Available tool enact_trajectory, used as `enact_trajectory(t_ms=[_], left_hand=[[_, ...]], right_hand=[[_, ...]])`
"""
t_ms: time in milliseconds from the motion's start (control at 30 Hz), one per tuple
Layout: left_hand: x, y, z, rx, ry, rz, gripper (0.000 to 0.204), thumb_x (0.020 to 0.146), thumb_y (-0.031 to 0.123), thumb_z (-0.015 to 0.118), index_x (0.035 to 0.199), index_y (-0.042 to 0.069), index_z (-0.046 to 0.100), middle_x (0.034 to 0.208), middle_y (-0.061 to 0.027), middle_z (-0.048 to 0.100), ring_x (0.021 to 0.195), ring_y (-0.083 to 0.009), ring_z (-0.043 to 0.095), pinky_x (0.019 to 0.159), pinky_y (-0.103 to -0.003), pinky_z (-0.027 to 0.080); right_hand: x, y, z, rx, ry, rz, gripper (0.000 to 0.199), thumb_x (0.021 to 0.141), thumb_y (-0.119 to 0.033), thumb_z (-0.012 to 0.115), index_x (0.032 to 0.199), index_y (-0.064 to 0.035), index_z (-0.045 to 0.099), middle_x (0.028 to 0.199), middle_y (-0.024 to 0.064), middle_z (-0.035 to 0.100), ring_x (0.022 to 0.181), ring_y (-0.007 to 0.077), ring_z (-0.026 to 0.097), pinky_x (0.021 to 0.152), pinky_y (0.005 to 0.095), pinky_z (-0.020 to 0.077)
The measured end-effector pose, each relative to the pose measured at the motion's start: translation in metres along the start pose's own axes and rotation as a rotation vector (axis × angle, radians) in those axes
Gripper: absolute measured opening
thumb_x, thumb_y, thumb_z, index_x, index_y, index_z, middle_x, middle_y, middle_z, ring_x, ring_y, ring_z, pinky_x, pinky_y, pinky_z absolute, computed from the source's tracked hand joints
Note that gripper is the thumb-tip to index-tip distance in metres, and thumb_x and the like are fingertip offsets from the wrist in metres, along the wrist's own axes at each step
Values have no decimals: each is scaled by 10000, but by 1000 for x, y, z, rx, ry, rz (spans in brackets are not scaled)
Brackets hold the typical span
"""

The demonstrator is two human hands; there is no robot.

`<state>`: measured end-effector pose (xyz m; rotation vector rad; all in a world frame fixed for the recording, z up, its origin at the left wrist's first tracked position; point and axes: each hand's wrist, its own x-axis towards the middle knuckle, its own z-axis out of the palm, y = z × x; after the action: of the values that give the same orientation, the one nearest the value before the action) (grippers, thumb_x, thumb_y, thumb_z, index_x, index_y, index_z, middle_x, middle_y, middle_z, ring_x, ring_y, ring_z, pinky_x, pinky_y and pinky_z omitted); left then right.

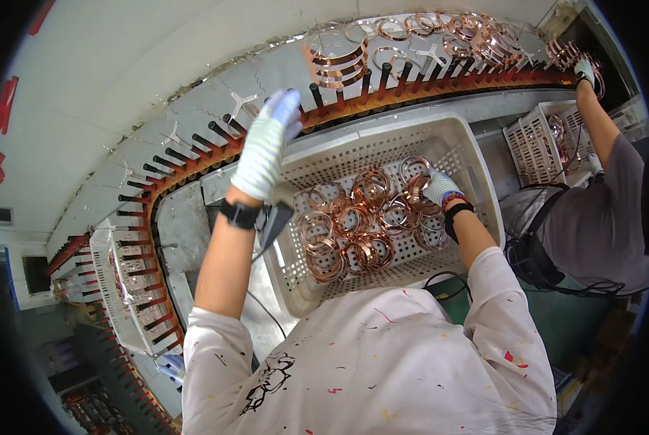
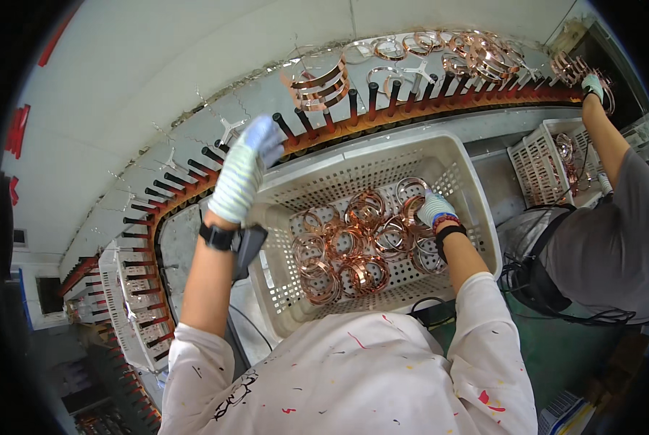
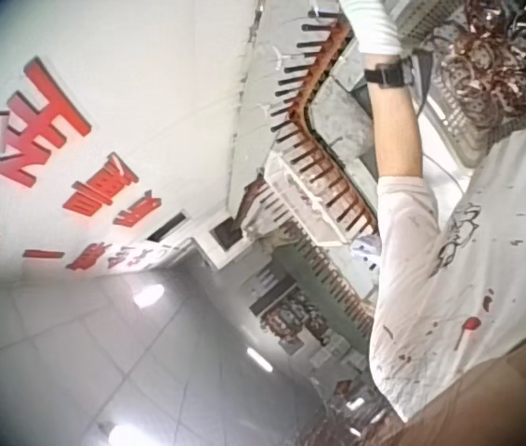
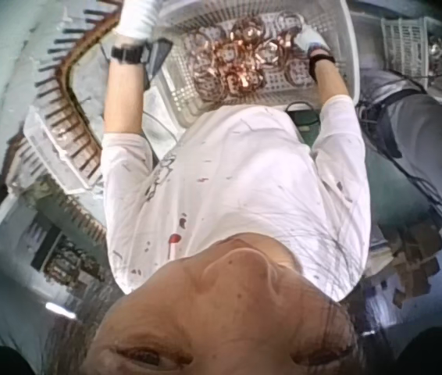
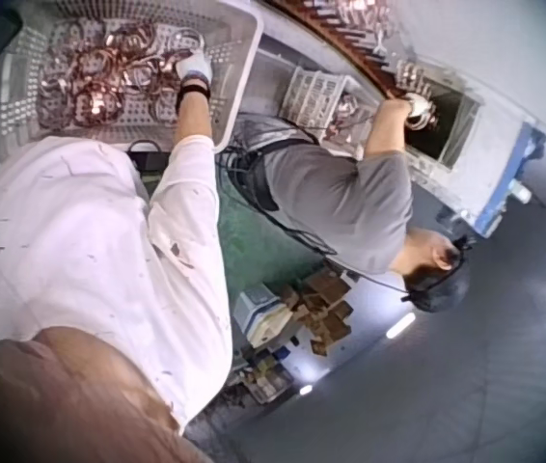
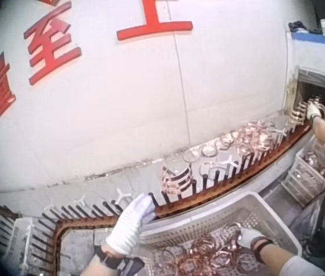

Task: Picking metal rings from a bin and placing them onto a specialized rack at a factory workstation.

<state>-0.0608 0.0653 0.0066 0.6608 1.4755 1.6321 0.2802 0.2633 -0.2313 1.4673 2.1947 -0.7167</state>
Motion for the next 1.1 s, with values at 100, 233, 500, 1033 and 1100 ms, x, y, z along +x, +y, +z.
enact_trajectory(t_ms=[100, 233, 500, 1033, 1100], left_hand=[[58, 32, 6, -42, 14, -116, 996, 916, 576, 721, 1567, -50, 299, 1549, -328, 386, 1449, -421, 406, 1183, -487, 386], [117, 39, -19, 64, -62, -302, 953, 876, 590, 748, 1497, -42, 400, 1481, -325, 473, 1385, -426, 459, 1169, -500, 397], [76, 87, -10, 1129, 341, 375, 235, 903, 158, 617, 1077, 26, 703, 934, -100, 732, 759, -238, 688, 744, -343, 562], [205, 122, 152, 255, -361, -139, 383, 1044, 284, 476, 1246, 23, 670, 824, -20, 676, 565, -125, 563, 505, -264, 456], [191, 105, 129, 137, -465, -112, 318, 1074, 237, 495, 1292, 23, 584, 1124, -71, 726, 668, -100, 572, 528, -226, 432]], right_hand=[[-23, -13, -23, -24, 31, -38, 726, 856, -236, 739, 1517, -114, 466, 1375, 227, 630, 1255, 377, 624, 1073, 443, 509], [-85, -26, -57, 129, 296, -324, 535, 930, -227, 676, 1428, -71, 559, 1390, 212, 621, 1303, 359, 588, 1120, 439, 463], [-184, 36, -72, 237, 865, -319, 513, 860, -126, 668, 1361, -51, 588, 1318, 216, 635, 1192, 397, 610, 1049, 488, 477], [-214, 59, -41, 387, 901, -129, 515, 877, -90, 603, 1390, -62, 584, 1364, 190, 613, 1166, 397, 615, 1020, 488, 468], [-216, 60, -42, 394, 882, -131, 524, 872, -86, 602, 1395, -57, 580, 1367, 192, 611, 1165, 402, 613, 1023, 492, 462]])
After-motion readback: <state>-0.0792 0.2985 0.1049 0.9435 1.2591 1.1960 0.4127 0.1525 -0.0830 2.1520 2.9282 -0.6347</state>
